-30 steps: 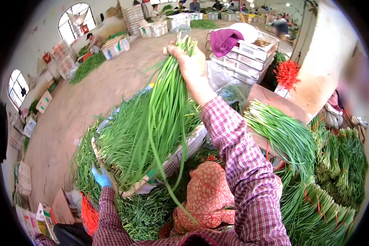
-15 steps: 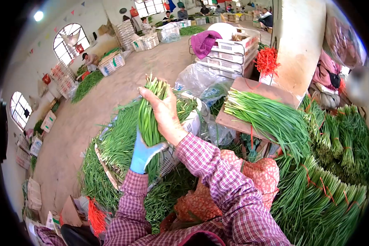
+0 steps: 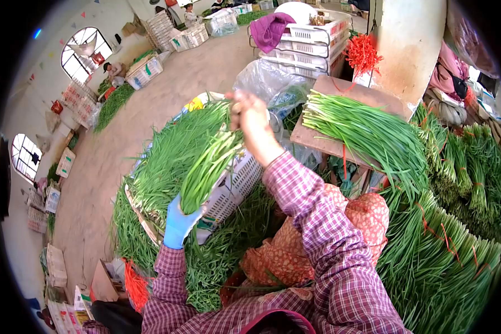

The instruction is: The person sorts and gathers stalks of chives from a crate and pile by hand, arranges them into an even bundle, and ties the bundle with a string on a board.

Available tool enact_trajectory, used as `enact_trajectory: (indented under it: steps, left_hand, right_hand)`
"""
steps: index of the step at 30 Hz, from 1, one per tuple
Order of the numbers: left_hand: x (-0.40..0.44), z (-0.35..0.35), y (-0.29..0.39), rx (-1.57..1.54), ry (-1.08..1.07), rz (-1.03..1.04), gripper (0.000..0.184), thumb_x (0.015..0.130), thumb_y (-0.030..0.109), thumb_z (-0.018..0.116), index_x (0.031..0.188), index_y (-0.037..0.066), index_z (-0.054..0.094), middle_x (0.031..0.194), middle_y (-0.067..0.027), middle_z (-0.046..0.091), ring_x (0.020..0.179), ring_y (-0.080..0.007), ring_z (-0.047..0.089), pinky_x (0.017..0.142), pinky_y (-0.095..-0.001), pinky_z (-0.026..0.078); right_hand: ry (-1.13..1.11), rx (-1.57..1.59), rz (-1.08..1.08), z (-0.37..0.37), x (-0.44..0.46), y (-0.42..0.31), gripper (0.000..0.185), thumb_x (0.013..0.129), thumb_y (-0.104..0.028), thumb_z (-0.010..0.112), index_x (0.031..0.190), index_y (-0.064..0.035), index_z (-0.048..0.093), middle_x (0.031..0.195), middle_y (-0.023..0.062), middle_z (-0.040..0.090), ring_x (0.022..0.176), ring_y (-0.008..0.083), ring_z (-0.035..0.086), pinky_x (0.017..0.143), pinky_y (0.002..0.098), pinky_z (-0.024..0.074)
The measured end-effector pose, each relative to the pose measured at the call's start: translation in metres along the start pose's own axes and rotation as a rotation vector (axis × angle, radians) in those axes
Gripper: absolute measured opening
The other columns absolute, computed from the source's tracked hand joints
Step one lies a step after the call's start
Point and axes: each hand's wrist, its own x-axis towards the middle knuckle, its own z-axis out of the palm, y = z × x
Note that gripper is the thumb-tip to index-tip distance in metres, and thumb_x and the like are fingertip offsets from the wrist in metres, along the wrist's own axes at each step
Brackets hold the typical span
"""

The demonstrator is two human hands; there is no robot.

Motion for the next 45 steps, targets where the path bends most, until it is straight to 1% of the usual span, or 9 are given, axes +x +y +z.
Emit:
enact_trajectory:
  steps: [3, 5, 9, 18, 23, 26, 29, 37, 45]
  left_hand:
    - [-0.008, -0.012, -0.019, 0.089, 0.131, 0.012, 0.053, 0.074, 0.016, 0.075, 0.12, -0.002, 0.054, 0.099, -0.0138, 0.068, 0.089, -0.0187, 0.067, 0.078, -0.0327, 0.052]
    - [-0.014, -0.023, -0.025, 0.241, 0.183, 0.013, 0.057, 0.073, 0.02, 0.075, 0.122, 0.001, 0.053, 0.097, -0.0163, 0.068, 0.085, -0.0247, 0.069, 0.074, -0.035, 0.053]
    - [-0.017, -0.032, -0.022, 0.664, 0.299, 0.07, 0.067, 0.066, 0.018, 0.077, 0.127, 0.008, 0.051, 0.1, -0.0183, 0.067, 0.082, -0.0323, 0.067, 0.07, -0.0363, 0.053]
    - [-0.01, -0.034, 0.006, 0.89, 0.286, 0.144, 0.087, 0.056, 0.012, 0.079, 0.135, 0.019, 0.045, 0.097, -0.0117, 0.068, 0.069, -0.027, 0.065, 0.061, -0.0345, 0.05]
    - [-0.012, -0.04, 0.006, 0.926, 0.274, 0.079, 0.082, 0.057, 0.004, 0.075, 0.133, 0.02, 0.049, 0.096, -0.0114, 0.068, 0.074, -0.026, 0.066, 0.065, -0.0344, 0.052]
    - [-0.019, -0.056, -0.001, 1.017, 0.279, 0.051, 0.083, 0.055, 0.005, 0.074, 0.133, 0.022, 0.049, 0.089, -0.0097, 0.067, 0.069, -0.0263, 0.064, 0.062, -0.0351, 0.051]
    - [-0.028, -0.07, -0.012, 1.094, 0.303, 0.054, 0.084, 0.054, 0.006, 0.073, 0.133, 0.023, 0.049, 0.084, -0.0066, 0.064, 0.069, -0.0263, 0.063, 0.062, -0.0356, 0.049]
    - [-0.017, -0.064, -0.003, 1.26, 0.262, 0.21, 0.087, 0.051, 0.009, 0.072, 0.132, 0.028, 0.05, 0.071, -0.0022, 0.056, 0.063, -0.023, 0.057, 0.059, -0.0352, 0.047]
    - [-0.015, -0.058, 0.004, 1.268, 0.204, 0.306, 0.086, 0.053, 0.014, 0.074, 0.134, 0.028, 0.049, 0.07, -0.0015, 0.054, 0.063, -0.0219, 0.056, 0.058, -0.0351, 0.046]
  right_hand:
    - [0.105, 0.079, 0.033, -0.027, 0.013, -0.026, 0.026, 0.097, -0.025, 0.048, 0.11, -0.0026, 0.049, 0.06, -0.0087, 0.031, 0.047, 0.0057, 0.025, 0.042, 0.0214, 0.0219]
    - [-0.031, -0.097, 0.007, -0.058, 0.018, -0.027, 0.029, 0.097, -0.027, 0.05, 0.109, -0.0011, 0.054, 0.061, -0.0058, 0.04, 0.05, 0.0072, 0.035, 0.046, 0.0227, 0.0324]
    - [-0.401, -1.267, -0.475, -0.046, -0.014, -0.024, 0.034, 0.09, -0.036, 0.059, 0.106, -0.0068, 0.065, 0.093, 0.0119, 0.064, 0.082, 0.0266, 0.061, 0.079, 0.0373, 0.0487]
    - [-0.409, -1.281, -0.7, -0.004, -0.041, 0.01, 0.025, 0.078, -0.031, 0.07, 0.085, -0.0082, 0.065, 0.076, 0.0082, 0.056, 0.077, 0.0263, 0.056, 0.071, 0.0397, 0.0428]
    - [-0.096, -1.467, -0.821, -0.024, -0.033, 0.025, 0.019, 0.076, -0.026, 0.069, 0.074, -0.0102, 0.059, 0.073, 0.0054, 0.053, 0.074, 0.0216, 0.053, 0.068, 0.0381, 0.041]
    - [0.091, -1.707, -0.687, -0.067, -0.015, 0.028, 0.017, 0.076, -0.023, 0.07, 0.073, -0.0101, 0.059, 0.073, 0.0057, 0.055, 0.07, 0.0206, 0.053, 0.066, 0.0372, 0.0434]
    - [-0.068, -1.915, -0.344, -0.1, -0.014, 0.022, 0.025, 0.08, -0.033, 0.069, 0.09, -0.0105, 0.067, 0.085, 0.006, 0.061, 0.082, 0.0214, 0.061, 0.073, 0.0355, 0.0482]
    - [-0.559, -1.439, -0.467, 0.009, -0.036, 0.014, 0.054, 0.08, -0.059, 0.06, 0.105, -0.0115, 0.067, 0.098, 0.0104, 0.063, 0.091, 0.0277, 0.061, 0.085, 0.0424, 0.0467]
    - [-0.712, -0.941, -0.201, 0.018, -0.029, 0.055, 0.025, 0.084, -0.031, 0.065, 0.099, -0.0109, 0.066, 0.086, 0.0144, 0.068, 0.083, 0.0326, 0.065, 0.077, 0.0426, 0.0493]
